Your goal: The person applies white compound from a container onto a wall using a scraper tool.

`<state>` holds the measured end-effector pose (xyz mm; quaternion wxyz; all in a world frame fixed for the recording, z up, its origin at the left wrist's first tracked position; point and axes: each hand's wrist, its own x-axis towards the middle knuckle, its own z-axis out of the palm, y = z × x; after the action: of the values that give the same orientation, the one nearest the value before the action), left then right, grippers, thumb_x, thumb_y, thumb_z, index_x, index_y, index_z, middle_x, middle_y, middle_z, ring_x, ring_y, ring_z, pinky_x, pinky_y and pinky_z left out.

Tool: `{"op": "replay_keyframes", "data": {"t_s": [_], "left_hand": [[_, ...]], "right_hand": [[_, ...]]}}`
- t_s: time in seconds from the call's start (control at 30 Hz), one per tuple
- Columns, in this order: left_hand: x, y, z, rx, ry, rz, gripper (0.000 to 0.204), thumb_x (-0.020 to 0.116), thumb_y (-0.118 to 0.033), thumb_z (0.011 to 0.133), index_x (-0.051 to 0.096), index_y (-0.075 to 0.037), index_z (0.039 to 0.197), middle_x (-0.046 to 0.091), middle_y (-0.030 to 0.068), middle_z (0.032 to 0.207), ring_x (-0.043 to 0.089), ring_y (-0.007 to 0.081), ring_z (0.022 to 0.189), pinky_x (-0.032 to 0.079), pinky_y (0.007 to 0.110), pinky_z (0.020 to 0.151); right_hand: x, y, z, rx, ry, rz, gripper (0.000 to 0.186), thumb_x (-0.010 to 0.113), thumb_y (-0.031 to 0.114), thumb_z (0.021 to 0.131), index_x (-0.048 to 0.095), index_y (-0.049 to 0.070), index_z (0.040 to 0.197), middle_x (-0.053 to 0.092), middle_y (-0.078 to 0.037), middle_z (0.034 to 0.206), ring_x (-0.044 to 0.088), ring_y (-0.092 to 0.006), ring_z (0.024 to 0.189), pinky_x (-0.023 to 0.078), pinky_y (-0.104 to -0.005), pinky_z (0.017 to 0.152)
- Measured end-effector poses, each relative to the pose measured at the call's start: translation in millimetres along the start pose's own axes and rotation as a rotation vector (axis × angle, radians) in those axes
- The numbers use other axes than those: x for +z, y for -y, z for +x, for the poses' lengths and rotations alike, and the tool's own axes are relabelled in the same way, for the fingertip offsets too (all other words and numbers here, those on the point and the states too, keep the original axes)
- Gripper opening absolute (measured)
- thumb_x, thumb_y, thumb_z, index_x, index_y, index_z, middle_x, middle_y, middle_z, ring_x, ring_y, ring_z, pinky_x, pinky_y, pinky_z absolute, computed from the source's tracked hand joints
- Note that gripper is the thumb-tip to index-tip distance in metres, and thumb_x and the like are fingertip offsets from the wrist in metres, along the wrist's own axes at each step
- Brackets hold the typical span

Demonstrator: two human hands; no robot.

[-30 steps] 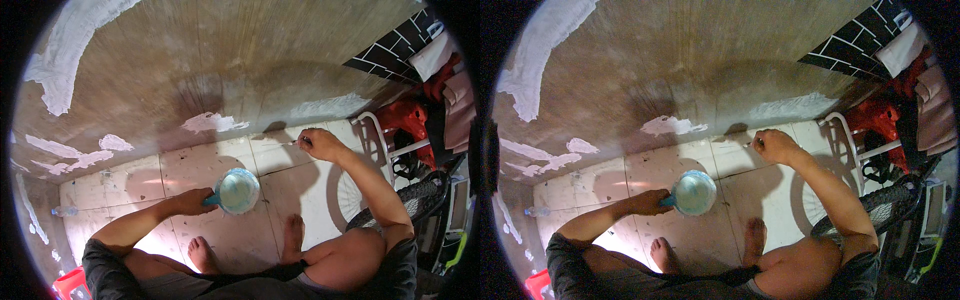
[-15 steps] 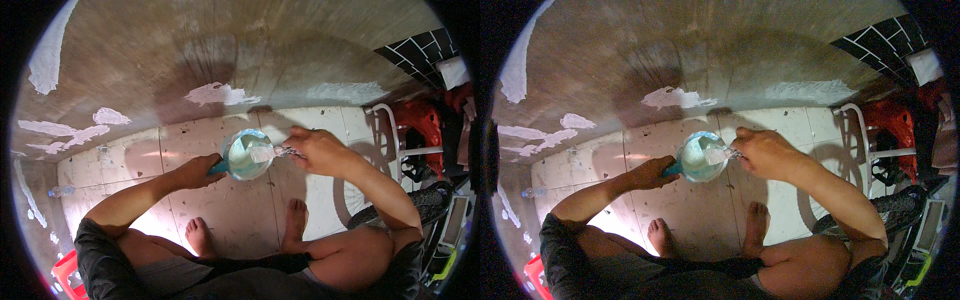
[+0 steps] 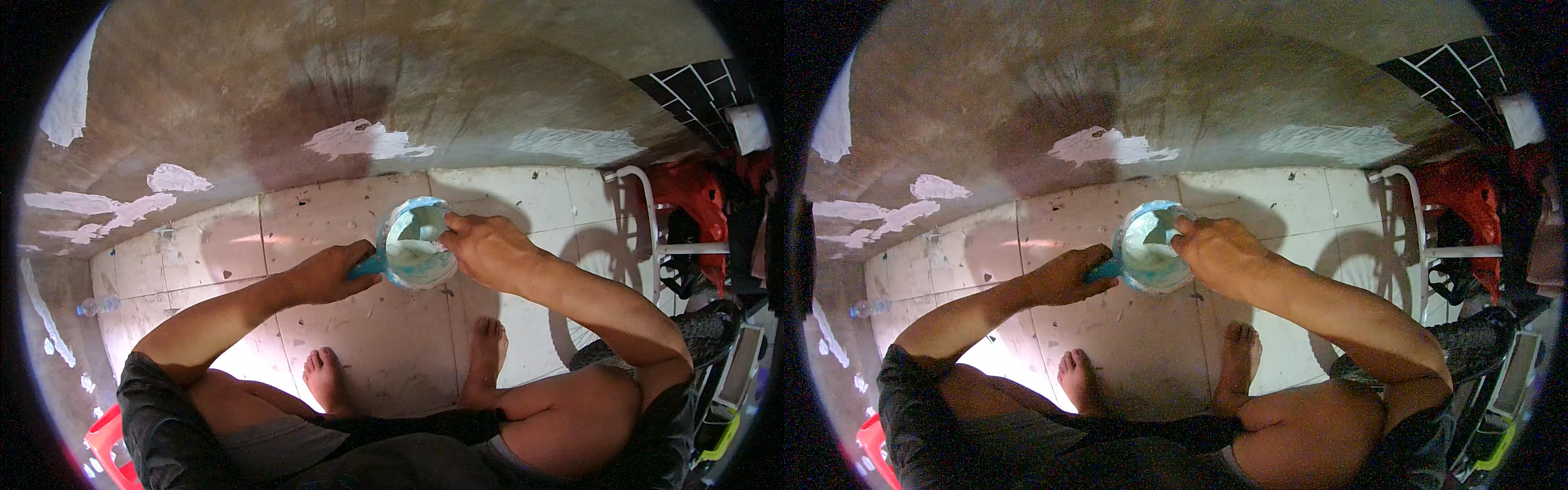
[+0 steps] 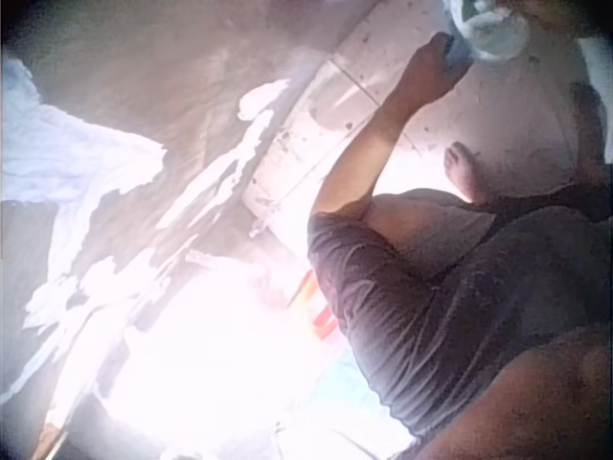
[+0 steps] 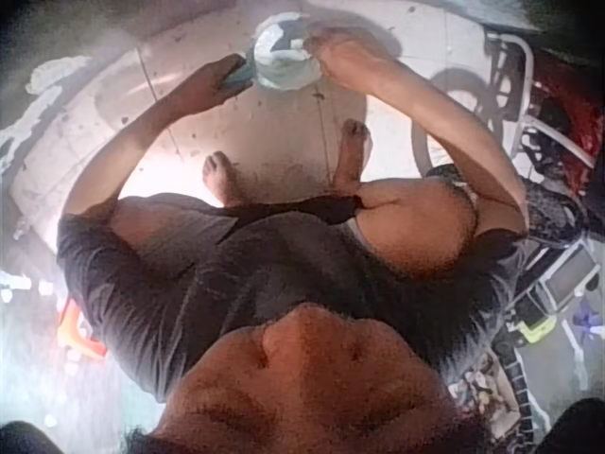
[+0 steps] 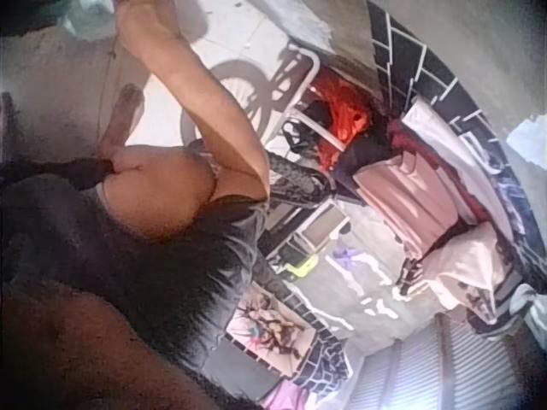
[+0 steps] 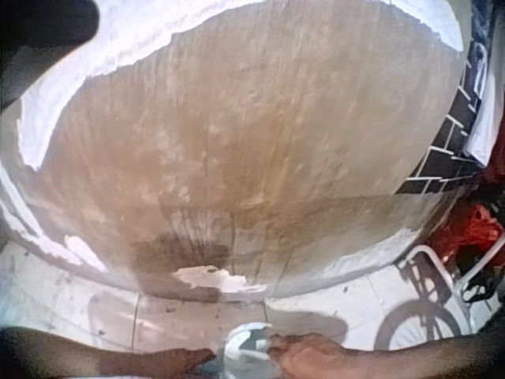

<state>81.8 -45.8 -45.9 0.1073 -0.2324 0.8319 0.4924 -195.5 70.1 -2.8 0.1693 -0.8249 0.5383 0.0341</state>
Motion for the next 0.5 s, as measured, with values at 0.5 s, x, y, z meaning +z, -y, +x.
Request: {"op": "replay_keyframes", "data": {"t_s": [0.5], "left_hand": [[1, 4, -1, 0.017, 0.01, 0.027, 0.045, 0.063, -0.034, 0.097, 0.054, 0.002, 0.121, 0.068, 0.0242, 0.096, 0.069, 0.0368, 0.088, 0.053, 0.044, 0.08]], "right_hand": [[-10, 8, 7, -0.101, 0.005, -0.086, 0.026, 0.056, 0.006, 0.088, 0.065, 0.001, 0.112, 0.057, -0.019, 0.132, 0.066, -0.0337, 0.11, 0.056, -0.0413, 0.09]]}}
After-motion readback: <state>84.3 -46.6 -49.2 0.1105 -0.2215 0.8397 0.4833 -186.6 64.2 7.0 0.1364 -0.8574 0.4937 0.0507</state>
